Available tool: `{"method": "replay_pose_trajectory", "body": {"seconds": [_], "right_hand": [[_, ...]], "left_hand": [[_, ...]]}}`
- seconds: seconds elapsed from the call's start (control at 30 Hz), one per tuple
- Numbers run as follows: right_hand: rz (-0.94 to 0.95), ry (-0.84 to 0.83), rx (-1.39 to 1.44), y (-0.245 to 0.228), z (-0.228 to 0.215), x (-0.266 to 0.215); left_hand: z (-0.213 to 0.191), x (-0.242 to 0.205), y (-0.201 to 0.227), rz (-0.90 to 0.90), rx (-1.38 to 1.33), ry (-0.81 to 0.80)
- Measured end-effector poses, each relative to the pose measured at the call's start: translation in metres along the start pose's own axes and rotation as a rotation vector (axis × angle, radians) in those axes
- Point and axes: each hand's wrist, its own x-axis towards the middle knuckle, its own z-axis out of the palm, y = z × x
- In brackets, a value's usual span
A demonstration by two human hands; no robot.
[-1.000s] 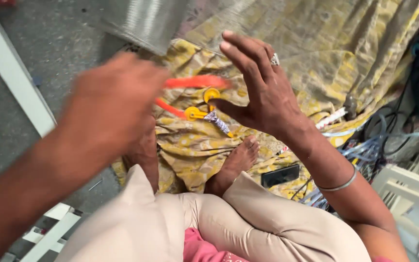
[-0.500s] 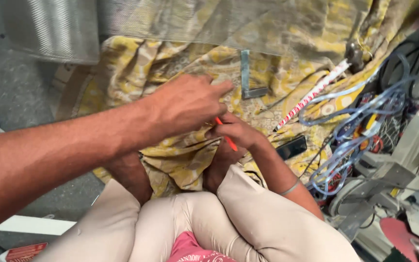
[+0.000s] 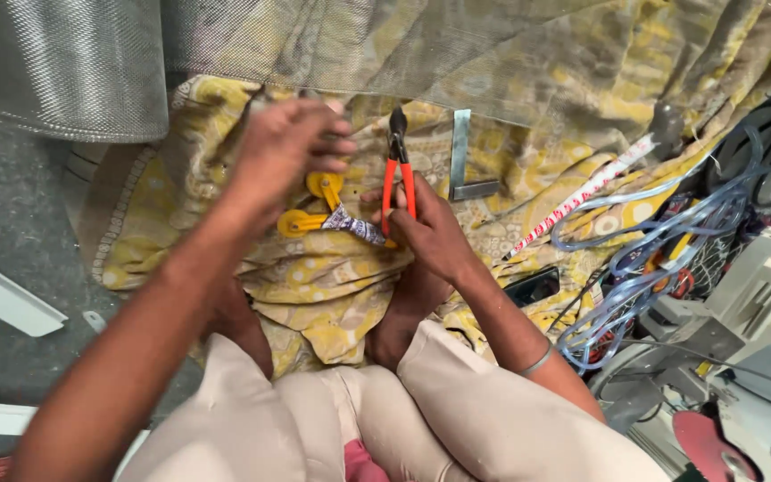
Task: The person sits on the floor and uses pliers to cut a piece of metal mesh laid over a patterned cloth. They adjust the mesh and cut along its edge, then lift the cut section to inspect it.
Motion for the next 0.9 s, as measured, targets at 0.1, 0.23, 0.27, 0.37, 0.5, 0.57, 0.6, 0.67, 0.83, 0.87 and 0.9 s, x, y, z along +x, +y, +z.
{"method": "replay_pose_trajectory", "body": {"seconds": [0.1, 0.23, 0.27, 0.37, 0.5, 0.57, 0.6, 0.67, 0.83, 0.87, 0.9], "right_hand": [[0.055, 0.062, -0.044, 0.004, 0.006, 0.006], [0.221, 0.109, 0.145, -0.005, 0.010, 0.012], [0.214, 0.119, 0.173, -0.008, 0.012, 0.017], [0.213, 0.155, 0.240, -0.006, 0.013, 0.019], [0.270, 0.168, 0.257, -0.003, 0.003, 0.016], [0.282, 0.132, 0.256, -0.007, -0.003, 0.027], [0.299, 0.102, 0.254, -0.011, -0.004, 0.027], [0.338, 0.051, 0.196, -0.021, -0.006, 0.021], [0.369, 0.057, 0.345, -0.035, -0.005, 0.032], [0.329, 0.057, 0.289, -0.035, -0.006, 0.031], [0.290, 0.055, 0.233, -0.035, -0.006, 0.030]], "left_hand": [[0.006, 0.025, -0.055, -0.012, -0.241, 0.060], [0.022, 0.038, -0.063, 0.036, -0.278, 0.181], [0.023, 0.041, -0.055, 0.015, -0.275, 0.193], [0.025, 0.040, -0.047, -0.040, -0.289, 0.217], [0.026, 0.036, -0.056, -0.088, -0.331, 0.237], [0.022, 0.042, -0.052, -0.087, -0.339, 0.225], [0.021, 0.040, -0.049, -0.094, -0.357, 0.213], [0.023, 0.035, -0.044, -0.116, -0.345, 0.203], [0.021, 0.041, -0.025, -0.127, -0.291, 0.160], [0.021, 0.039, -0.026, -0.142, -0.278, 0.171], [0.021, 0.038, -0.029, -0.157, -0.265, 0.183]]}}
